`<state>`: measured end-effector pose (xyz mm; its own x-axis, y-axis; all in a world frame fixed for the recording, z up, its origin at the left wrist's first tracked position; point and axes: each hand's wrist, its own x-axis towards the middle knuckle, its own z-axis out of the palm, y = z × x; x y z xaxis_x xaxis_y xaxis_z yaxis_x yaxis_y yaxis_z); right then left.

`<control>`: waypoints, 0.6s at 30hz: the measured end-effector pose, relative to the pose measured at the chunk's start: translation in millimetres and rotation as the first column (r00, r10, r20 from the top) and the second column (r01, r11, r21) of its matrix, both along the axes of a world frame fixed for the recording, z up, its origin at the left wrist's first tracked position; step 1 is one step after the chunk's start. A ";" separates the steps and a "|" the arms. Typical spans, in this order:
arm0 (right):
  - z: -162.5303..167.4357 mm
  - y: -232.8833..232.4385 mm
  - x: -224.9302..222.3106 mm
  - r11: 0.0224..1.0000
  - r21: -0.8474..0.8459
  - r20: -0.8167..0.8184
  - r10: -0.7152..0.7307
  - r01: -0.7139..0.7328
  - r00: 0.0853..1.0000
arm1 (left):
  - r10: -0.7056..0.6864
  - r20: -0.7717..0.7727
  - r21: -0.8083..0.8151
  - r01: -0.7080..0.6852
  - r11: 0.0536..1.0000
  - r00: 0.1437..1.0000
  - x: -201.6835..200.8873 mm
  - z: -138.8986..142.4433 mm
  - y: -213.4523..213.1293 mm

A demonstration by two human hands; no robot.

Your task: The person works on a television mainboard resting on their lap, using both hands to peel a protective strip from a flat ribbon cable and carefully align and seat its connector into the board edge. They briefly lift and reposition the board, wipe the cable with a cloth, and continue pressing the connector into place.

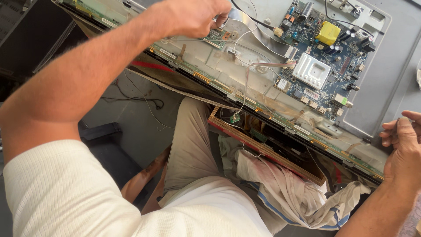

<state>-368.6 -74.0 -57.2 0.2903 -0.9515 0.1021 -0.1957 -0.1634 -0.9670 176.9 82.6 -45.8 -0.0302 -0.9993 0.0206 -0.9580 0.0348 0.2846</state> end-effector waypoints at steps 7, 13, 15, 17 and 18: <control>-7.7 -9.3 -9.9 0.999 0.027 0.051 0.015 -0.016 0.999 | -0.005 -0.157 -0.249 -0.035 0.968 0.988 8.8 -8.7 11.6; 28.5 32.2 38.7 0.974 0.123 0.281 0.150 -0.190 0.948 | -0.061 -0.185 -0.245 0.014 0.969 0.981 41.2 -23.3 0.7; 45.3 66.5 73.4 0.984 0.098 0.098 0.137 -0.147 0.986 | -0.077 -0.383 -0.262 -0.028 0.965 0.920 37.2 -22.2 -3.1; 59.8 96.5 118.7 0.965 0.041 -0.190 0.263 -0.260 0.946 | -0.005 -0.396 -0.204 -0.083 0.975 0.918 27.4 -18.5 -15.5; 63.8 111.4 144.0 0.935 -0.037 -0.357 0.318 -0.353 0.878 | 0.079 -0.307 -0.143 -0.128 0.981 0.948 21.2 -16.6 -23.6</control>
